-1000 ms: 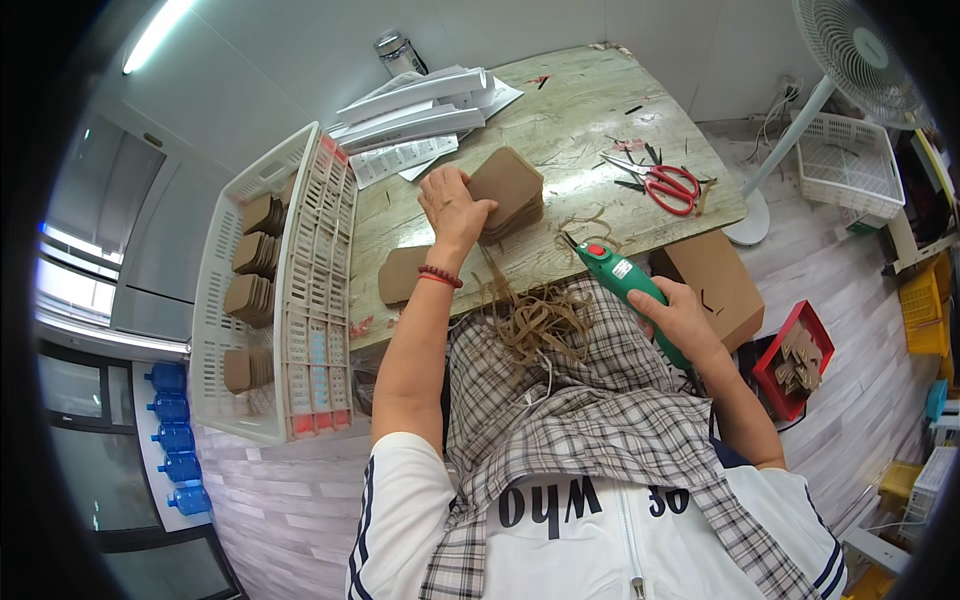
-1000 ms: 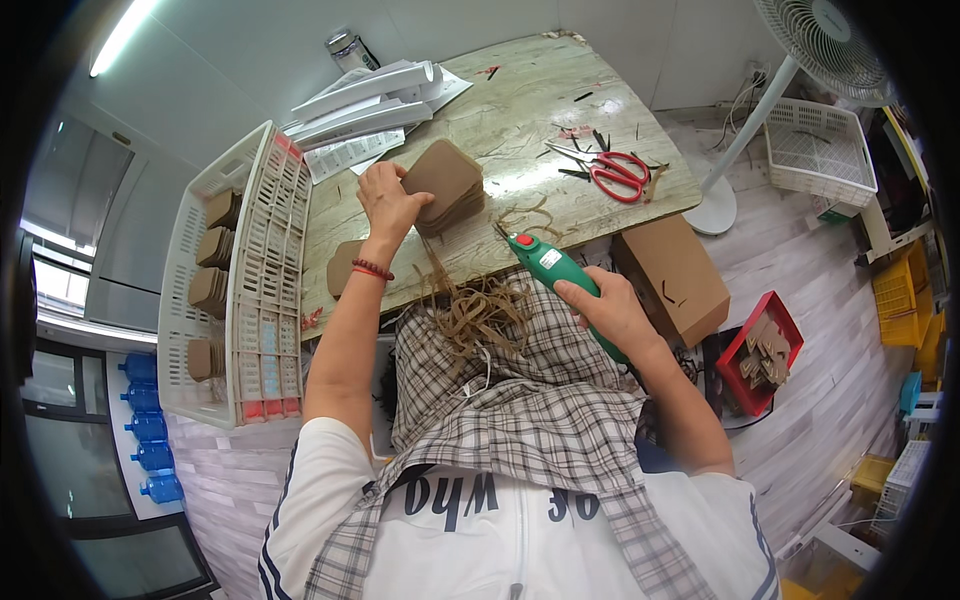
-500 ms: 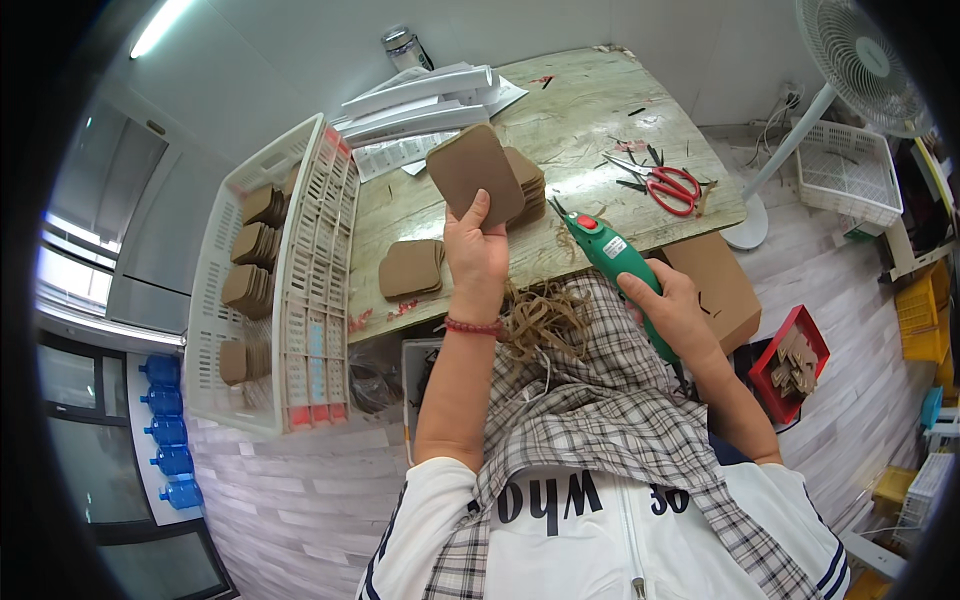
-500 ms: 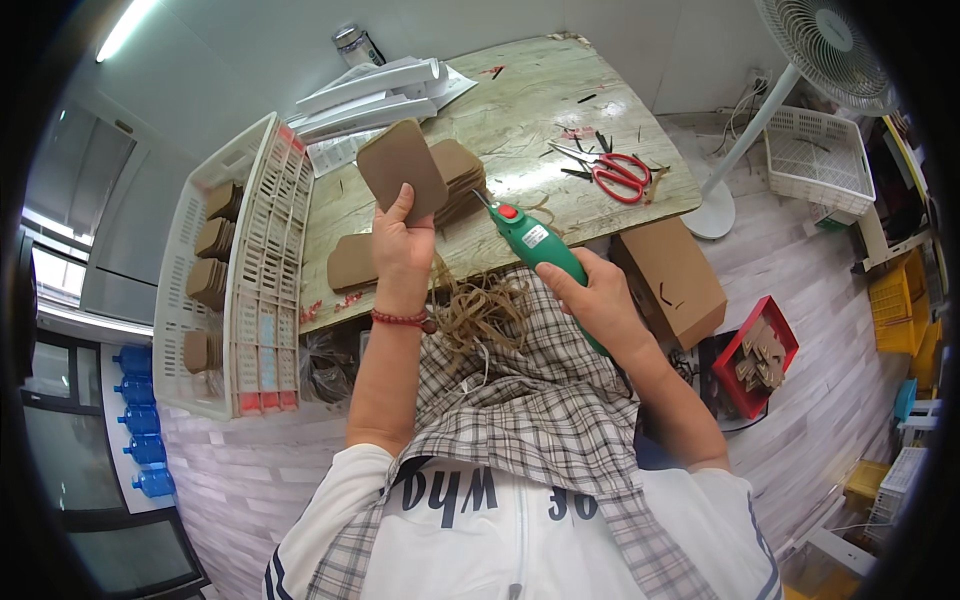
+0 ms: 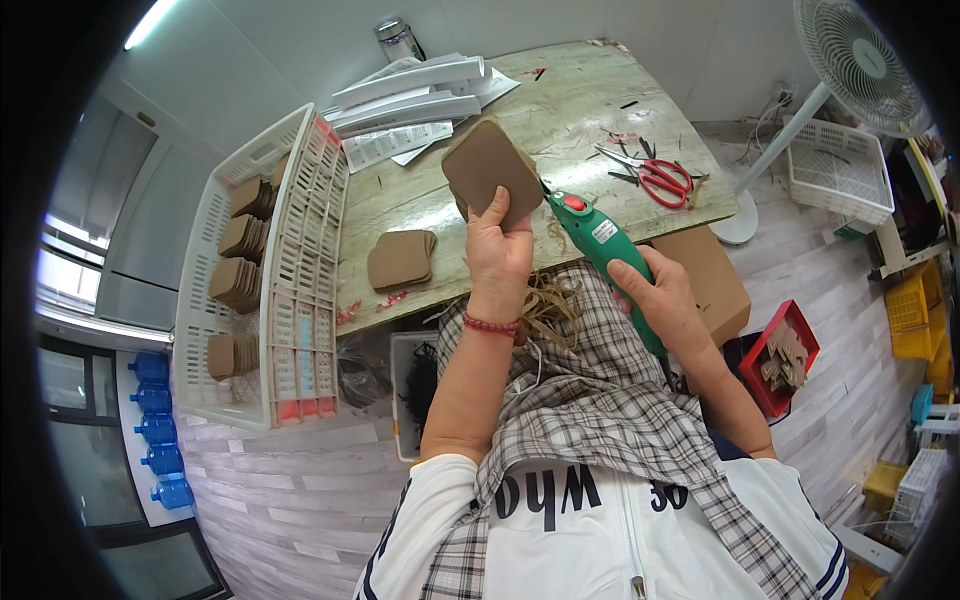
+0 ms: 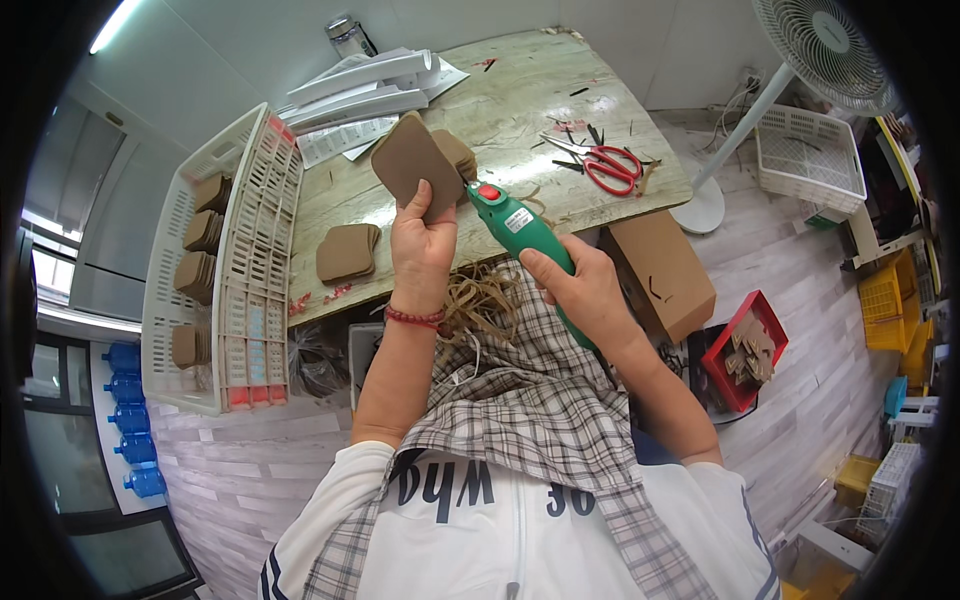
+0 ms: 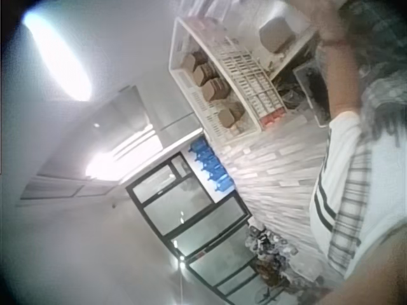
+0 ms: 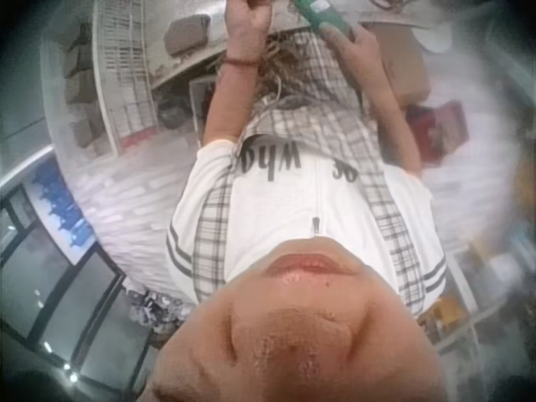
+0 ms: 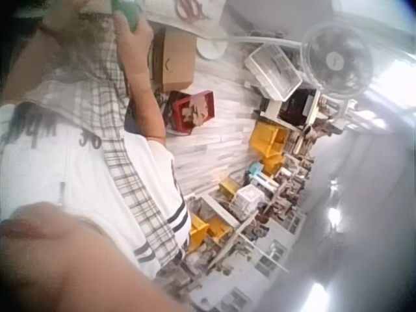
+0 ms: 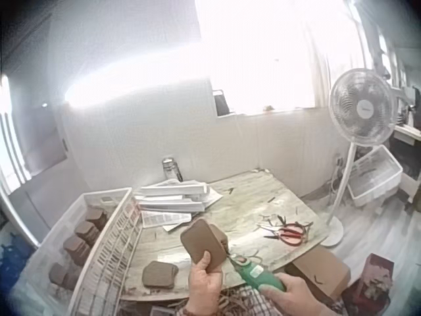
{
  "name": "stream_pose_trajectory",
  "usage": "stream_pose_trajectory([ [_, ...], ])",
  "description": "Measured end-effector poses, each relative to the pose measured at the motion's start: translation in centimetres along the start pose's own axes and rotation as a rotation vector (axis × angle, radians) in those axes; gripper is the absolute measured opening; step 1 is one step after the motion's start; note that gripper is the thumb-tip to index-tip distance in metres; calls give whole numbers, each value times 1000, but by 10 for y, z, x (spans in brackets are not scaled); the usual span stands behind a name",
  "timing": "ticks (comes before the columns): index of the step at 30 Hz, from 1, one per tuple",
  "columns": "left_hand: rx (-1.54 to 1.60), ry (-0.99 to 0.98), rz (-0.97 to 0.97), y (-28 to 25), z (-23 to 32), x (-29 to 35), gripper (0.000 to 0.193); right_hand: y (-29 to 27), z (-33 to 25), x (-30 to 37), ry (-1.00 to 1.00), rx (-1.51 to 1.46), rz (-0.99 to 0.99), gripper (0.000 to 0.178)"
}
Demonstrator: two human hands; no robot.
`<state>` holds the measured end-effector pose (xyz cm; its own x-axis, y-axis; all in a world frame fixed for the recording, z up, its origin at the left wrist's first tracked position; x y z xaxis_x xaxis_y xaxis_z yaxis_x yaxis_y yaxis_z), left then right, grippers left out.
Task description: The person uses a green rotary tool to smooth the edges of rectangular cardboard pieces. They hold each piece in their left hand and run the tool along the perimeter, then place the finished pieces into a white plastic basket.
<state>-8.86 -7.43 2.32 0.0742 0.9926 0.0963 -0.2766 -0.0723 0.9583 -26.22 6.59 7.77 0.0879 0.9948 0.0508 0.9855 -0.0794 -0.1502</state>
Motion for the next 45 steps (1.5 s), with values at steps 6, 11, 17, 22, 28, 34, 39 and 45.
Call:
stream_pose_trajectory([
  [6, -52, -46, -37, -3, -13, 15, 43, -1, -7, -1, -14, -20, 67, 38],
  [11, -93, -97, -13, -9, -24, 29, 41, -4, -9, -6, -19, -4, 86, 36],
  [17, -201, -128, -56, -21, -28, 41, 40, -9, -16, -9, -6, 6, 89, 35],
  [22, -351, -164, -175, -31, -7, 40, 36, -20, -19, -5, 25, 8, 5, 35],
  [28, -627, -208, -241, -37, 35, 31, 38, -33, -13, 2, 58, 66, -96, 32],
  [34, -834, -359, -272, -37, 56, 29, 43, -36, -6, 9, 38, 217, -179, 33],
  [39, -901, -474, -218, -35, 52, 41, 47, -27, -4, 9, 16, 278, -140, 31],
  [45, -963, -567, -199, -44, 49, 49, 48, -19, -2, 4, 60, 189, -170, 31],
])
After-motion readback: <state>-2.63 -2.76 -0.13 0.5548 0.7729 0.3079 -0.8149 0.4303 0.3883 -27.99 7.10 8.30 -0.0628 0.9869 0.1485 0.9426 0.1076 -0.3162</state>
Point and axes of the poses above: each hand's wrist, its own x-axis away from the middle knuckle, its own y-axis out of the palm, z = x × y, the point moved 3 cm from there along -x, towards the middle knuckle, and after that the axes turned 3 degrees about -y, right-handed, at the moved point
